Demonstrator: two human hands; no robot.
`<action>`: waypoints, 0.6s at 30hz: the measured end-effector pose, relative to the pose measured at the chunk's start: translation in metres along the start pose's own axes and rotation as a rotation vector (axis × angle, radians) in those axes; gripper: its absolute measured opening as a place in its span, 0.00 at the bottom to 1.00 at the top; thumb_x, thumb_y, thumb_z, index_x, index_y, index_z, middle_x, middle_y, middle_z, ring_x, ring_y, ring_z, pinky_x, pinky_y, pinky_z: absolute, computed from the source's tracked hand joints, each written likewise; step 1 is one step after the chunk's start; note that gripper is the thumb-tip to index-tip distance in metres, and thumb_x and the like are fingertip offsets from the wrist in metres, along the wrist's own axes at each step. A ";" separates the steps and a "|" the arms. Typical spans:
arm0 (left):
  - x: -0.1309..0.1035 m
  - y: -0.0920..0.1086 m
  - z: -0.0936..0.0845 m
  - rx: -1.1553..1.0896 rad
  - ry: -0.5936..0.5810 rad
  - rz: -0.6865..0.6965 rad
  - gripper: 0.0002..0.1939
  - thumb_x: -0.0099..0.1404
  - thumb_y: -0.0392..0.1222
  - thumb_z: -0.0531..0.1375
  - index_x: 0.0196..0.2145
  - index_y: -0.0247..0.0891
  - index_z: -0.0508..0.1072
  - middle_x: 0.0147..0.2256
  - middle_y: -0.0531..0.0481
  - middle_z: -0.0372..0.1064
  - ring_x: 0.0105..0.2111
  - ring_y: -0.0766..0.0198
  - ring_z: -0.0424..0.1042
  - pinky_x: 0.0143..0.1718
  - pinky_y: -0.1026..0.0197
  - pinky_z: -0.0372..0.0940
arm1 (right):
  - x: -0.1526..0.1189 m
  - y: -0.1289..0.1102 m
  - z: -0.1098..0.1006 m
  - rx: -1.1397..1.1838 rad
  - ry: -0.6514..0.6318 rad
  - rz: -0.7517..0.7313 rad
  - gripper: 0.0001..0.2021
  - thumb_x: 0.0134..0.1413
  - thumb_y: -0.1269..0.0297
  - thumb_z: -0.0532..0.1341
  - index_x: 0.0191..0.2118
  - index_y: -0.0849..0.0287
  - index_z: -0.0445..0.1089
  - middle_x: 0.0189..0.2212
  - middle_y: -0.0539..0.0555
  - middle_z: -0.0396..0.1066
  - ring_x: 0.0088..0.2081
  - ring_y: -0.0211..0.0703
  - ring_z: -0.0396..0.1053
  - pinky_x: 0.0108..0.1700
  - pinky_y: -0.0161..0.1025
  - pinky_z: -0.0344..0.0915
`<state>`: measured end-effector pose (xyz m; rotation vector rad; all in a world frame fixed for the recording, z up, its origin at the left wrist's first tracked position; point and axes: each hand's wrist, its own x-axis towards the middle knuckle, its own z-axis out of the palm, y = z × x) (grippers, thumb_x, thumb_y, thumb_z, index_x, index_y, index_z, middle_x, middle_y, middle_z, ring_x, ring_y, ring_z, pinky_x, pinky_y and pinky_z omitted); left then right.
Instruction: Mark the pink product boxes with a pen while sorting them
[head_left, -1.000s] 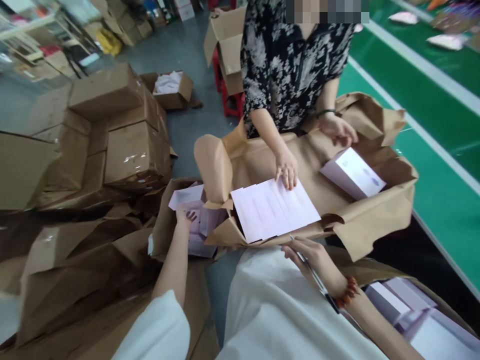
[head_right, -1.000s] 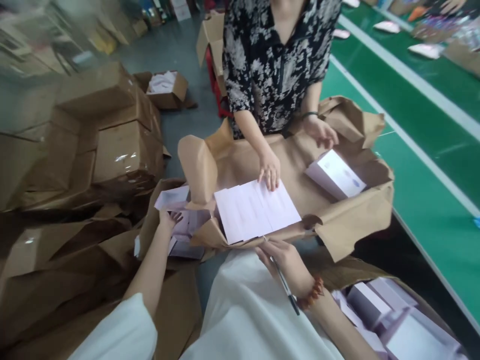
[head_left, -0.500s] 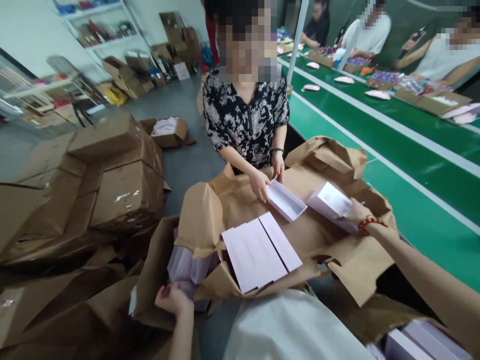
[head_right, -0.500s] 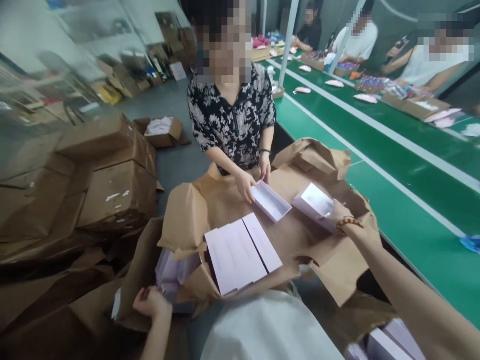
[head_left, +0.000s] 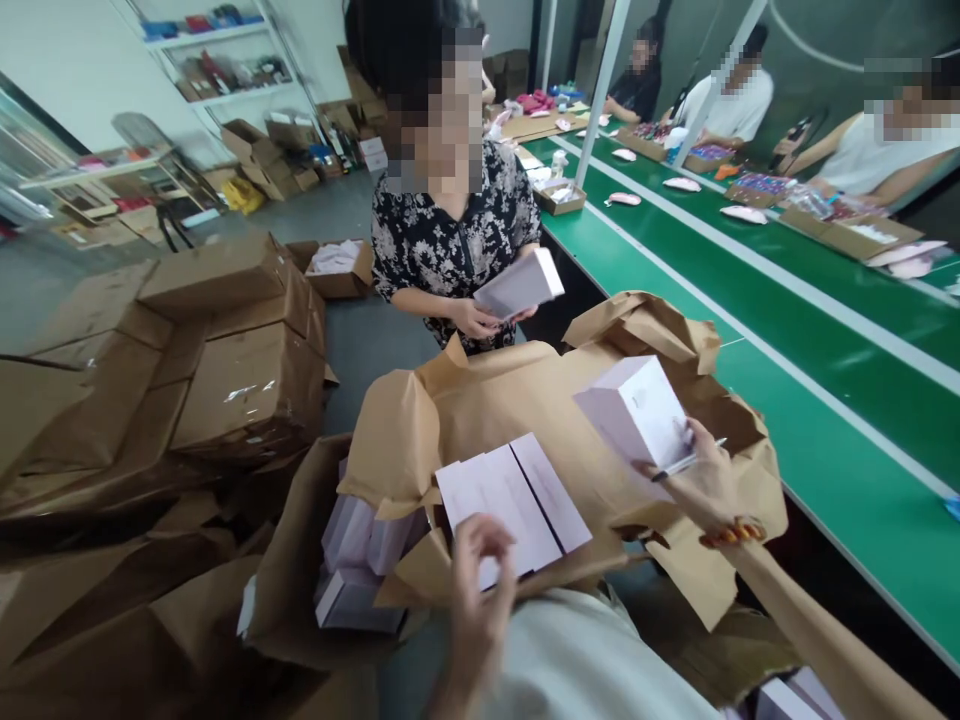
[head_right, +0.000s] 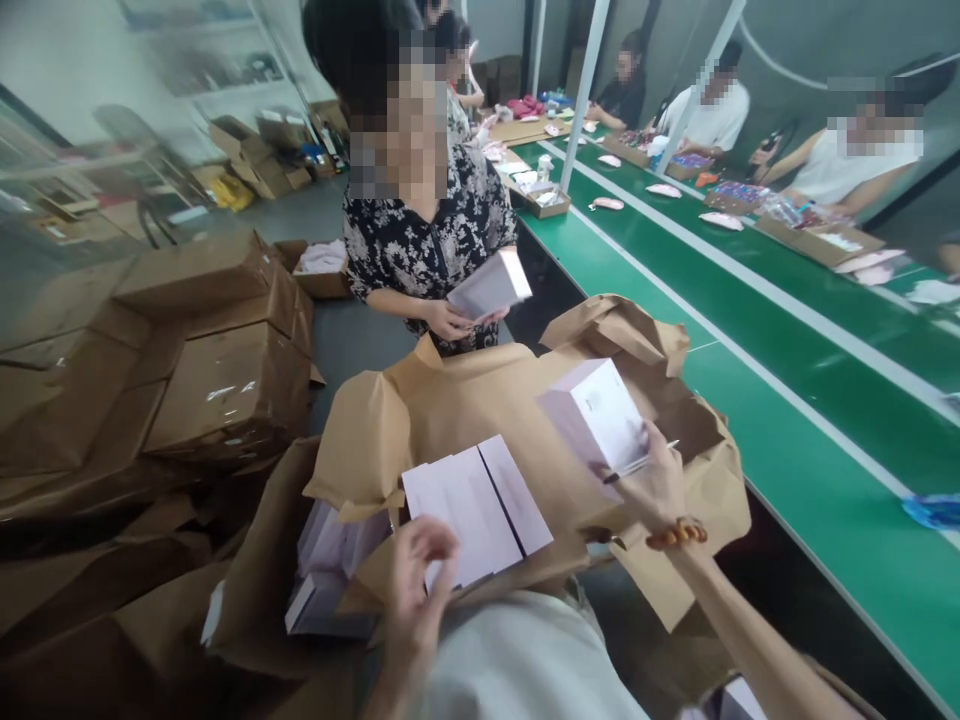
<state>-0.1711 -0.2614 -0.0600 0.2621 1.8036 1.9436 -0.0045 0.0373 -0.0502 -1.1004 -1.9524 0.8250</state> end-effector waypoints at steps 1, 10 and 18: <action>-0.001 0.010 0.021 -0.057 -0.162 -0.074 0.35 0.68 0.63 0.79 0.66 0.49 0.78 0.55 0.39 0.83 0.51 0.45 0.80 0.59 0.43 0.73 | -0.014 -0.004 0.001 -0.022 0.008 0.022 0.36 0.70 0.39 0.79 0.71 0.57 0.78 0.63 0.63 0.81 0.57 0.58 0.83 0.57 0.56 0.86; 0.010 0.060 0.074 -0.349 -0.189 -0.242 0.51 0.57 0.59 0.87 0.71 0.51 0.71 0.60 0.40 0.85 0.61 0.40 0.85 0.66 0.42 0.78 | -0.136 -0.109 -0.001 0.193 -0.060 -0.001 0.27 0.80 0.46 0.71 0.74 0.52 0.78 0.65 0.64 0.86 0.60 0.59 0.86 0.57 0.52 0.86; -0.015 0.073 0.052 -0.370 -0.170 -0.293 0.44 0.54 0.65 0.88 0.60 0.47 0.78 0.49 0.43 0.86 0.51 0.44 0.86 0.54 0.46 0.80 | -0.095 -0.170 -0.019 0.645 0.129 -0.106 0.24 0.86 0.42 0.63 0.47 0.53 0.90 0.29 0.51 0.76 0.26 0.41 0.72 0.27 0.38 0.70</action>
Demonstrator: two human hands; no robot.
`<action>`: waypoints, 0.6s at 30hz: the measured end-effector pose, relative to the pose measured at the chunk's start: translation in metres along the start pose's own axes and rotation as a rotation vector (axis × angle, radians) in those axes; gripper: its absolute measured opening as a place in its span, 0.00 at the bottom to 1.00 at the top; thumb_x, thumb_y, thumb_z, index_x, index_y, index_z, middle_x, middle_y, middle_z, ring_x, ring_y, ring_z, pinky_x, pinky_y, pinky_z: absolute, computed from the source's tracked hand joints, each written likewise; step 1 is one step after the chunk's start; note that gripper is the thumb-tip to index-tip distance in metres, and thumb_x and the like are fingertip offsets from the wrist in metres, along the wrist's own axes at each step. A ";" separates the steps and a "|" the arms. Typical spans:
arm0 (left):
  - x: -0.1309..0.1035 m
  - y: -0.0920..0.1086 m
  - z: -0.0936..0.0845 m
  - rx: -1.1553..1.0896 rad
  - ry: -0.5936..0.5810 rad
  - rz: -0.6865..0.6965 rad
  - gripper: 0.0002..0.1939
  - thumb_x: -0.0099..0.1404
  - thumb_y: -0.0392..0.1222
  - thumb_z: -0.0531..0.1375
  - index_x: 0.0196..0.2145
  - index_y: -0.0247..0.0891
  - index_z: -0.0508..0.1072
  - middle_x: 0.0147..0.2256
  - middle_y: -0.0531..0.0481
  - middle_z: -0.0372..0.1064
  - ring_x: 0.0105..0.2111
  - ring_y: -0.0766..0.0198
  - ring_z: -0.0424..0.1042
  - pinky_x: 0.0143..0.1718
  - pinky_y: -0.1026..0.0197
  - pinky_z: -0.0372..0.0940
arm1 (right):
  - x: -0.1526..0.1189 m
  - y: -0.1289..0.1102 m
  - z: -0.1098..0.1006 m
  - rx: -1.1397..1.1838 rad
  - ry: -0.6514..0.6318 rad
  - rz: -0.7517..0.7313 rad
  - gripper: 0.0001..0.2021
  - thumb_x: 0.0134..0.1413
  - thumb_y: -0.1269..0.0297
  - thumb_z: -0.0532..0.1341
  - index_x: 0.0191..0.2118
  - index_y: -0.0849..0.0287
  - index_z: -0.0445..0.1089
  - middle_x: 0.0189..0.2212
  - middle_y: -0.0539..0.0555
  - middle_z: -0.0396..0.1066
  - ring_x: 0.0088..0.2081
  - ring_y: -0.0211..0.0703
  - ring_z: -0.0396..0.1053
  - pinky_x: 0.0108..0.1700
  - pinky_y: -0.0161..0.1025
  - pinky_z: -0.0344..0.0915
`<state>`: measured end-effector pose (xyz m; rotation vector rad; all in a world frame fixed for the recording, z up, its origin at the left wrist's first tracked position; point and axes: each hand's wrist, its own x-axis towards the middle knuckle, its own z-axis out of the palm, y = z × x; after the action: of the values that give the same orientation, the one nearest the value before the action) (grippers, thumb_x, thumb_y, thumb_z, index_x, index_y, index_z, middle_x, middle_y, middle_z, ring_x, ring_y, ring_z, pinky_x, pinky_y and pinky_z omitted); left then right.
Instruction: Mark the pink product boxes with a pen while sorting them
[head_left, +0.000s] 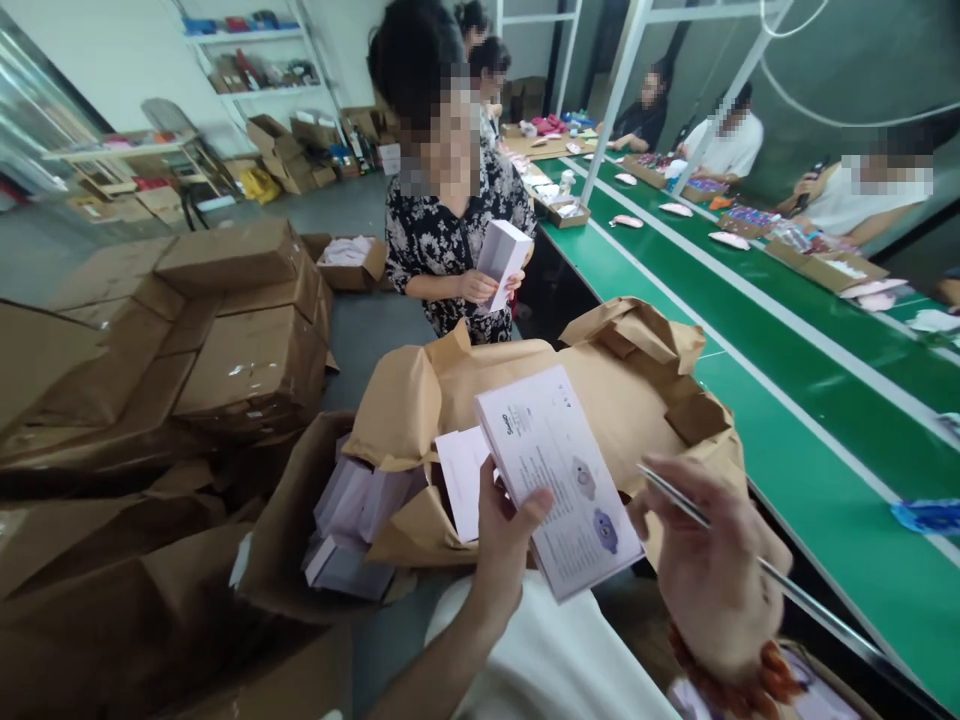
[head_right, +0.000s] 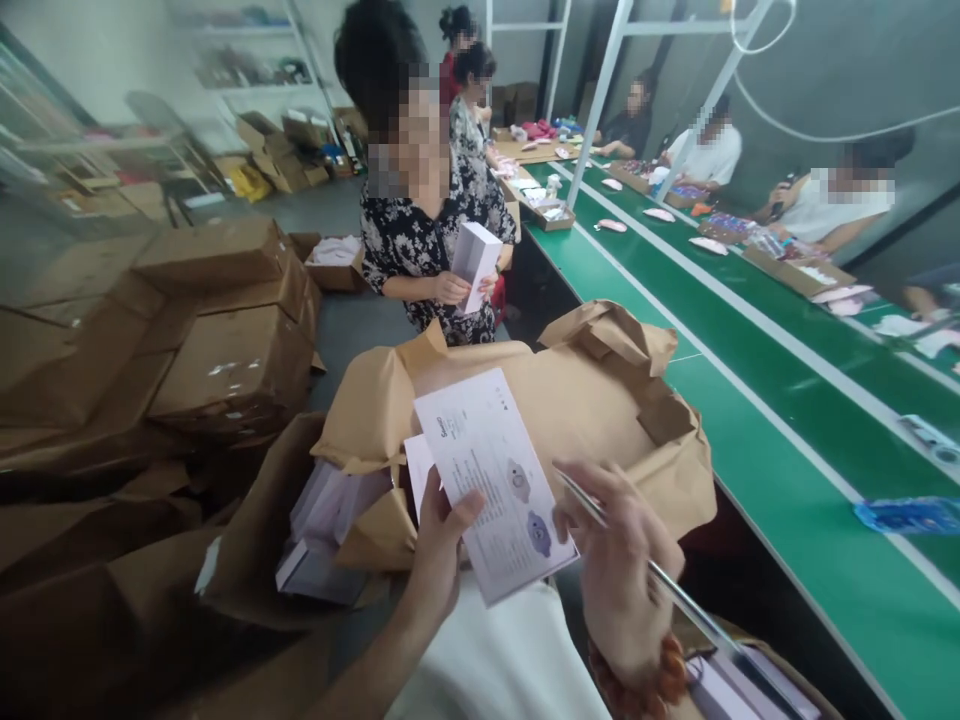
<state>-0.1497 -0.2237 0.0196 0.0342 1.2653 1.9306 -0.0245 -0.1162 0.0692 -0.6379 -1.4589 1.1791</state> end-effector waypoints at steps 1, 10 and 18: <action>-0.004 0.001 0.002 -0.017 0.001 0.012 0.45 0.53 0.65 0.88 0.60 0.47 0.78 0.49 0.43 0.86 0.50 0.45 0.86 0.53 0.47 0.80 | 0.003 -0.004 0.004 -0.007 -0.026 -0.001 0.19 0.85 0.46 0.67 0.46 0.53 0.89 0.30 0.51 0.78 0.26 0.40 0.74 0.27 0.38 0.71; -0.026 -0.005 0.021 -0.115 0.011 0.159 0.45 0.58 0.60 0.88 0.66 0.49 0.75 0.58 0.40 0.86 0.54 0.44 0.87 0.54 0.48 0.81 | -0.001 -0.007 0.011 -0.255 0.170 -0.076 0.28 0.66 0.48 0.84 0.27 0.54 0.71 0.20 0.46 0.70 0.20 0.35 0.63 0.21 0.35 0.62; -0.036 -0.003 0.025 -0.131 -0.012 0.136 0.47 0.58 0.60 0.88 0.67 0.50 0.74 0.57 0.41 0.87 0.52 0.45 0.87 0.55 0.47 0.83 | 0.003 -0.018 0.016 -0.293 0.168 -0.160 0.32 0.65 0.50 0.84 0.22 0.54 0.65 0.16 0.43 0.65 0.17 0.31 0.58 0.20 0.34 0.56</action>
<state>-0.1128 -0.2269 0.0437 0.0659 1.1514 2.1233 -0.0363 -0.1253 0.0886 -0.7840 -1.5199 0.7756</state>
